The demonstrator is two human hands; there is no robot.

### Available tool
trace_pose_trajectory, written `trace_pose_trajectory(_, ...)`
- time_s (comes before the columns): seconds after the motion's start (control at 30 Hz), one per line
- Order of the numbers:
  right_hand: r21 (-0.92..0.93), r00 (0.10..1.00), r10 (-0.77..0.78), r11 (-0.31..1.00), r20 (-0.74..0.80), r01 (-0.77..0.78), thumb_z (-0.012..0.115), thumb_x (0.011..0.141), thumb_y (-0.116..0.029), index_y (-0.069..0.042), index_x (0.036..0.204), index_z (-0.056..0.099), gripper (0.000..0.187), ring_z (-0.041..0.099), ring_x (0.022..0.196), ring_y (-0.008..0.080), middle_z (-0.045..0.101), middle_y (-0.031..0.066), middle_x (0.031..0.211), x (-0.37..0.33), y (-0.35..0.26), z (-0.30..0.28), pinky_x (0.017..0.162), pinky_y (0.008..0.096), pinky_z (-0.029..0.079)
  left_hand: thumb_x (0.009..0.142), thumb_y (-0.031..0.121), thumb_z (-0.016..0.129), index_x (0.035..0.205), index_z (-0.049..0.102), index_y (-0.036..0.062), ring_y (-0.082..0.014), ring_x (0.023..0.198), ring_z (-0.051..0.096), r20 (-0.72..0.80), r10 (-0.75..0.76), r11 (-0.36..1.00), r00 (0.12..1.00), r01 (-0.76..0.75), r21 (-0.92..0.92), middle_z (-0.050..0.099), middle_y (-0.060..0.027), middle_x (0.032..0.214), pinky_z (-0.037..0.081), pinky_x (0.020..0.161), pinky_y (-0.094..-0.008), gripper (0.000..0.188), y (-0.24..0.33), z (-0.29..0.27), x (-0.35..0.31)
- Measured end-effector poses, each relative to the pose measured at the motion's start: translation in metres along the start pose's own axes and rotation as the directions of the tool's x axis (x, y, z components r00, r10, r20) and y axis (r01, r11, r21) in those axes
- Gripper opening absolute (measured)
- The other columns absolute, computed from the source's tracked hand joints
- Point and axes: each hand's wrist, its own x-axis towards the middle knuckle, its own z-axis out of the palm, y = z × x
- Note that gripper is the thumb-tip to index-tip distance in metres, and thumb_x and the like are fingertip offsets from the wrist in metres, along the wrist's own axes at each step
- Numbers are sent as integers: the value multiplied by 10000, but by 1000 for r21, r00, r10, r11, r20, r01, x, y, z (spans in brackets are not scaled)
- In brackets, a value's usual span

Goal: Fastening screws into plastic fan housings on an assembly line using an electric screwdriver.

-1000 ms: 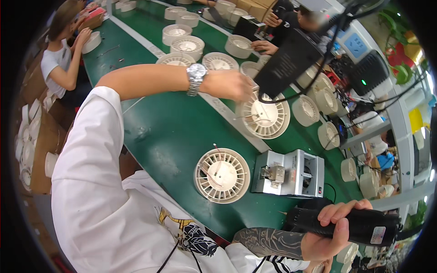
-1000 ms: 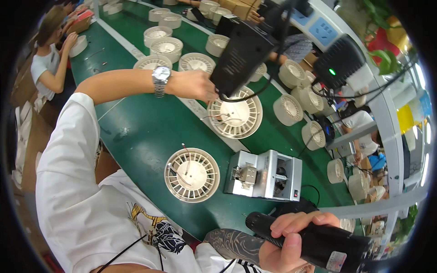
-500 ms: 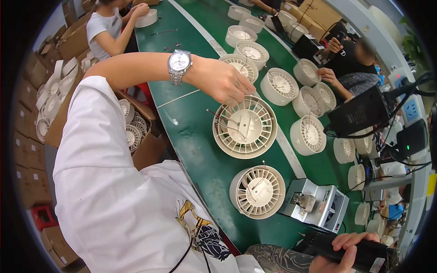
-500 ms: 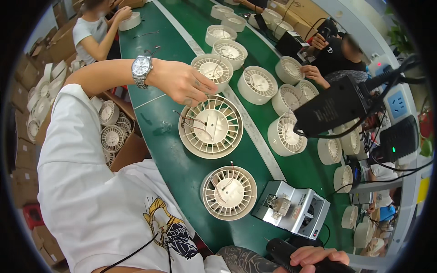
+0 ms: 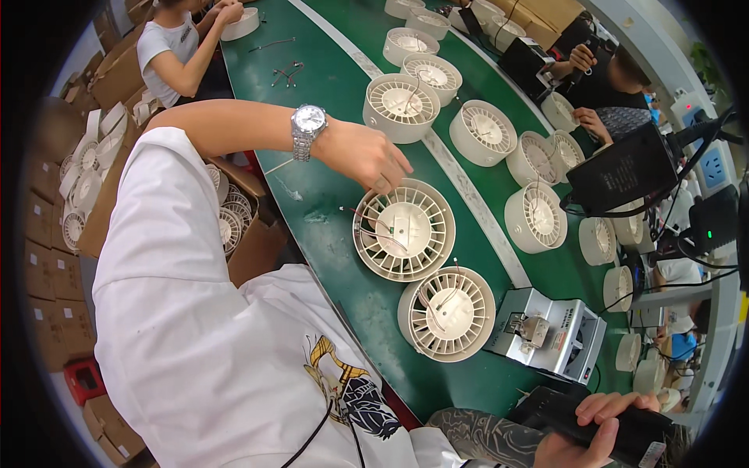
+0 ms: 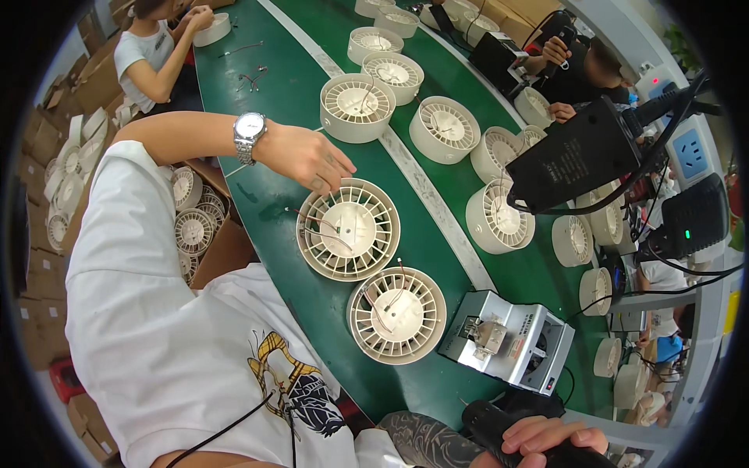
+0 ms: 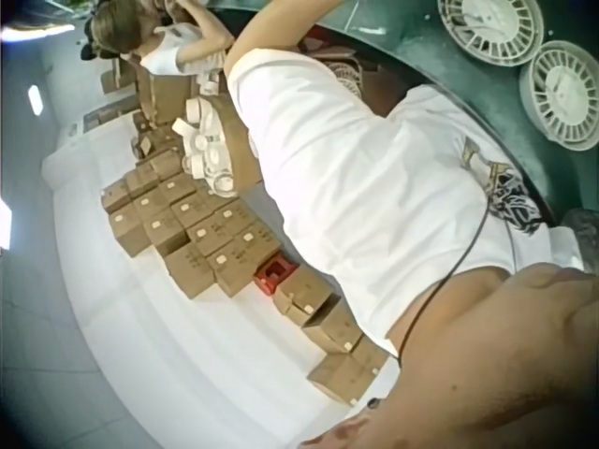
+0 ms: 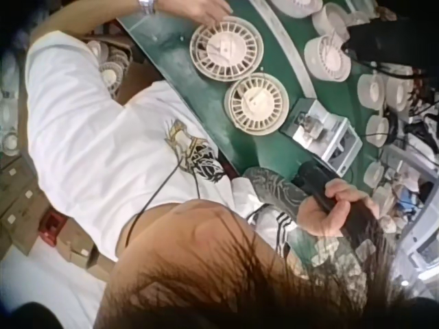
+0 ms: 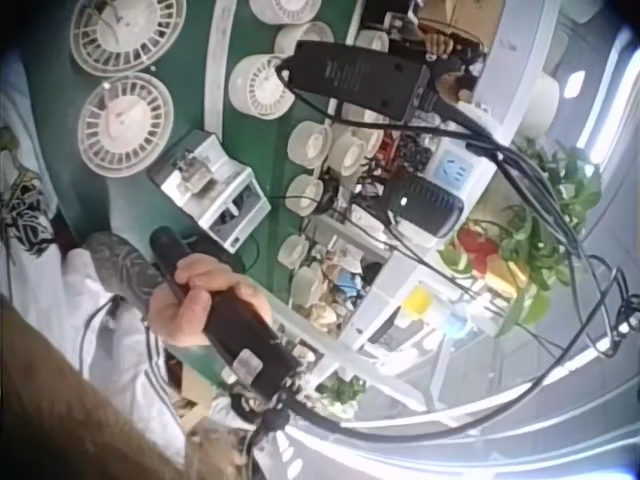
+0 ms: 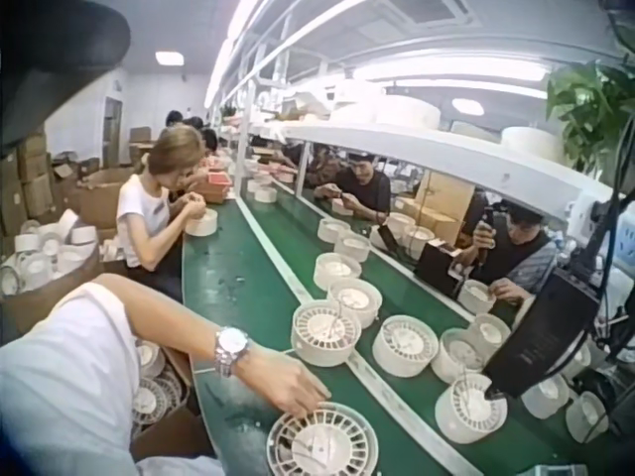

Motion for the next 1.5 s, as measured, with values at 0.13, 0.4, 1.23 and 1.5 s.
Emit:
trace_pose_trajectory(0.13, -11, 1000, 2, 1000, -8, -2, 582, 846, -32, -56, 1130, 484, 301, 491, 573, 170, 556, 102, 767, -1, 1, -2, 530, 285, 445, 687, 69, 649, 767, 604, -3, -208, 809, 627, -18, 21, 999, 1000, -21, 24, 612, -62, 843, 523, 866, -367, 117, -3, 3, 1)
trace_pose_trajectory(0.4, -34, 995, -89, 996, -55, 87, 601, 822, -61, -25, 1121, 476, 326, 481, 544, 168, 546, 103, 730, 6, 6, 3, 499, 276, 440, 693, 48, 681, 870, 608, 75, -235, 735, 601, 368, -251, 772, 895, 415, -482, 559, -79, 873, 491, 648, -353, 193, -25, -14, 14)
trace_pose_trajectory(1.23, -117, 976, -47, 993, -214, 22, 559, 771, -69, 12, 1124, 380, 404, 435, 521, 117, 464, 66, 677, 0, -2, 3, 494, 208, 384, 641, 295, 750, 871, 602, 108, -298, 847, 620, -258, -913, 399, 317, 831, -389, 653, -103, 854, 477, 770, -405, 332, -134, 91, 83)
trace_pose_trajectory(1.5, 29, 996, -75, 997, -53, 76, 608, 827, -17, -4, 1125, 497, 318, 551, 600, 197, 591, 115, 764, -2, -6, -5, 550, 286, 475, 702, 216, 720, 849, 570, 82, -279, 817, 612, -333, -690, 715, 642, 676, -178, 598, -104, 1059, 480, 723, -384, 250, -54, -16, 66)
